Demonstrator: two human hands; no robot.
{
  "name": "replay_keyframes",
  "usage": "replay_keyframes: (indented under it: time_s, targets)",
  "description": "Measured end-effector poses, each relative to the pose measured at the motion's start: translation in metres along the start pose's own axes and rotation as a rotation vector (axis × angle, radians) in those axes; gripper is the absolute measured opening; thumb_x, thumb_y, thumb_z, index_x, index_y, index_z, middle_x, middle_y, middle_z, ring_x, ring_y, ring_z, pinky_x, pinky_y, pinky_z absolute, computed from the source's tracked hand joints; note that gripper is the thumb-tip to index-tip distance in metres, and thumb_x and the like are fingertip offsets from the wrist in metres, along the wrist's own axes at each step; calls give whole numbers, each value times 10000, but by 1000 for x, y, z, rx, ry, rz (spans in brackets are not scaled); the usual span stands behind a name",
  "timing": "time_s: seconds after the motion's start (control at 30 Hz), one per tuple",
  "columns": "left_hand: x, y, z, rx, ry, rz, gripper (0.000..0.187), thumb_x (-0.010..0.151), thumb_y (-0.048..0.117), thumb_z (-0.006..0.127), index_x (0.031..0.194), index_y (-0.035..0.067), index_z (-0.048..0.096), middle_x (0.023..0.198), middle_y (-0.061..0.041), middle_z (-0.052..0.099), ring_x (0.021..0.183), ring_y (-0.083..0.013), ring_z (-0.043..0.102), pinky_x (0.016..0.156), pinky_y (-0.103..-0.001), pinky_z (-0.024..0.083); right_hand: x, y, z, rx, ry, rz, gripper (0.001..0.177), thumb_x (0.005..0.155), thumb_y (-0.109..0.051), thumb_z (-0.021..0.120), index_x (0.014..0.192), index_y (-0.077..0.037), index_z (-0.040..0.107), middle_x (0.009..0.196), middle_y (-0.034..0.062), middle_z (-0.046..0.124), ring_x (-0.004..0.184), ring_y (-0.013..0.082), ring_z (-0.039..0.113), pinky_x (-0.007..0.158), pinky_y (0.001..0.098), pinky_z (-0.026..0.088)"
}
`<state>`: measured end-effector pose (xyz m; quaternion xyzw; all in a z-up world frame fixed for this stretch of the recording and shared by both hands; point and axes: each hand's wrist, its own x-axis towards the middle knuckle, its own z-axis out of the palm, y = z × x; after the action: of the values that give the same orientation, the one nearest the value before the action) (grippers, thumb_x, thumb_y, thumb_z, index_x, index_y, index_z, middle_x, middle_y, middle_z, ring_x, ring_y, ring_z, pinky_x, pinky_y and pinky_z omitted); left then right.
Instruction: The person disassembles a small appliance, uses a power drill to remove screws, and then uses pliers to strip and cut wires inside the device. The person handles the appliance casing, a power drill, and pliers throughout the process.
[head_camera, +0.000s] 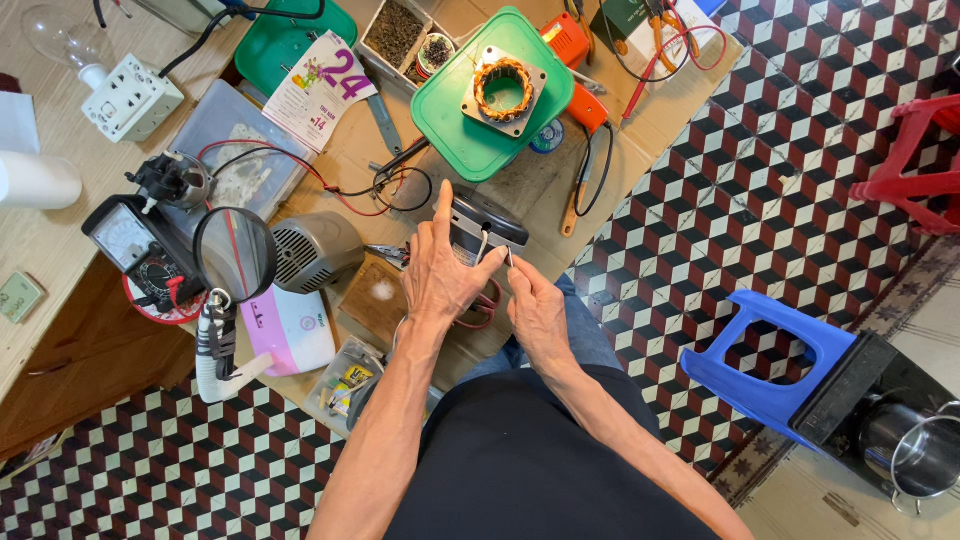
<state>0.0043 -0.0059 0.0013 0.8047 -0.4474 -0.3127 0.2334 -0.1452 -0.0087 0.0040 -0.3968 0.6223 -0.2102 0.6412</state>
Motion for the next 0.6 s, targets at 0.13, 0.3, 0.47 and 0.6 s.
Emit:
replay_keyframes:
  time_s: [0.13, 0.3, 0.47, 0.6]
  targets:
    - [-4, 2, 5, -68, 32, 1, 1129, 723, 476, 834, 1616, 191, 207, 1215, -161, 593, 1130, -351, 580, 891, -502, 508, 1, 5, 1, 43, 6, 13, 402, 1037, -285, 517, 1353, -88, 667, 559, -63, 434, 463, 26, 384, 408, 231, 312]
    - [-2, 2, 8, -152, 36, -8, 1144, 724, 433, 855, 1613, 175, 183, 1370, -228, 553, 1240, -392, 555, 979, -508, 489, 1, 5, -1, 85, -27, -3, 408, 1037, -273, 511, 1371, -85, 653, 587, -74, 447, 483, 15, 387, 428, 215, 309]
    - [-1, 4, 5, -212, 57, -21, 1148, 719, 422, 857, 1599, 150, 173, 1392, -264, 535, 1241, -412, 575, 993, -508, 489, 4, 8, 1, 211, -77, -18, 397, 1045, -248, 511, 1365, -56, 648, 639, -95, 449, 507, 9, 377, 449, 202, 304]
    - [-4, 8, 3, -207, 18, -124, 1101, 720, 448, 834, 1583, 166, 211, 1343, -254, 571, 1184, -395, 632, 964, -495, 518, 5, 10, 1, 216, -84, -10, 402, 1047, -252, 509, 1368, -55, 651, 606, -84, 427, 495, 13, 367, 444, 201, 299]
